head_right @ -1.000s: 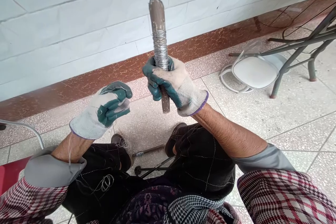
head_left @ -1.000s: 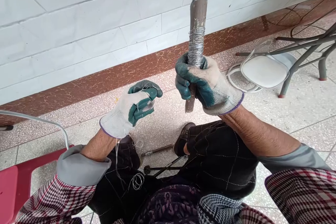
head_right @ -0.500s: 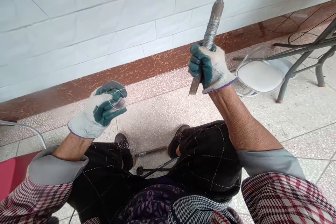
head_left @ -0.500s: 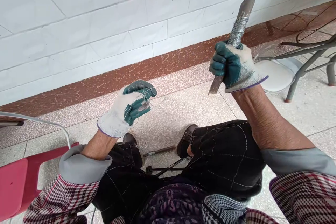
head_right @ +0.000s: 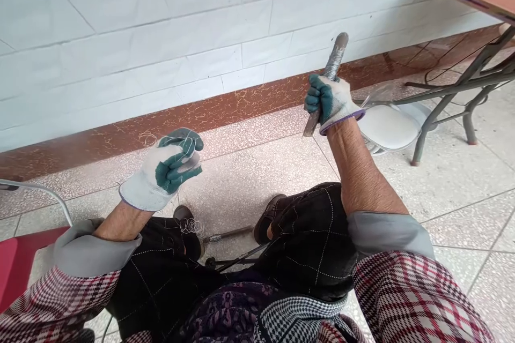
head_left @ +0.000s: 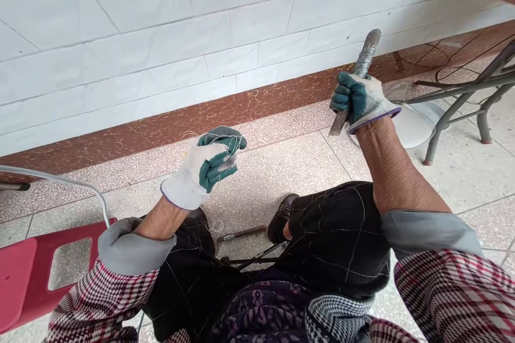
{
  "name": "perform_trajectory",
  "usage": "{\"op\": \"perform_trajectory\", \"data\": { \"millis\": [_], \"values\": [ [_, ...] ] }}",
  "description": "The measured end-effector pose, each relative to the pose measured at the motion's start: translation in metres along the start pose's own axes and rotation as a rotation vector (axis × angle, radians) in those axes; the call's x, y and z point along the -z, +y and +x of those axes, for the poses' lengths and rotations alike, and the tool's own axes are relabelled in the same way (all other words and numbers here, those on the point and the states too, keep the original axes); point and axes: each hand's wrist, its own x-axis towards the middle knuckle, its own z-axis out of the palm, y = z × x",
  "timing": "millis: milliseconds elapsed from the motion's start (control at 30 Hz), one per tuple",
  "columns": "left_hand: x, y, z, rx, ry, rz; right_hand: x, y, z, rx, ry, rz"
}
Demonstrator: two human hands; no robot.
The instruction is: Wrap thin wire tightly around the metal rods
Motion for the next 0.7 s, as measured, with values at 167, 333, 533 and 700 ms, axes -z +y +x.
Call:
{"op": "perform_trajectory", "data": {
  "millis": [167,333,533,700],
  "values": [
    [0.011,0.000,0.004,0.000,0.082,-0.123,-0.002,0.002,-0.010,0.062,0.092,-0.006],
    [0.016,0.000,0.003,0.050,0.101,-0.096,-0.044,-0.023,-0.052,0.225,0.191,-0.070],
    [-0.003,0.005,0.003,0.068,0.109,0.030,-0.128,-0.044,-0.137,0.292,-0.284,-0.388],
    [-0.010,0.004,0.010,0.072,0.068,0.083,-0.147,-0.049,-0.162,0.208,-0.524,-0.367]
  ]
}}
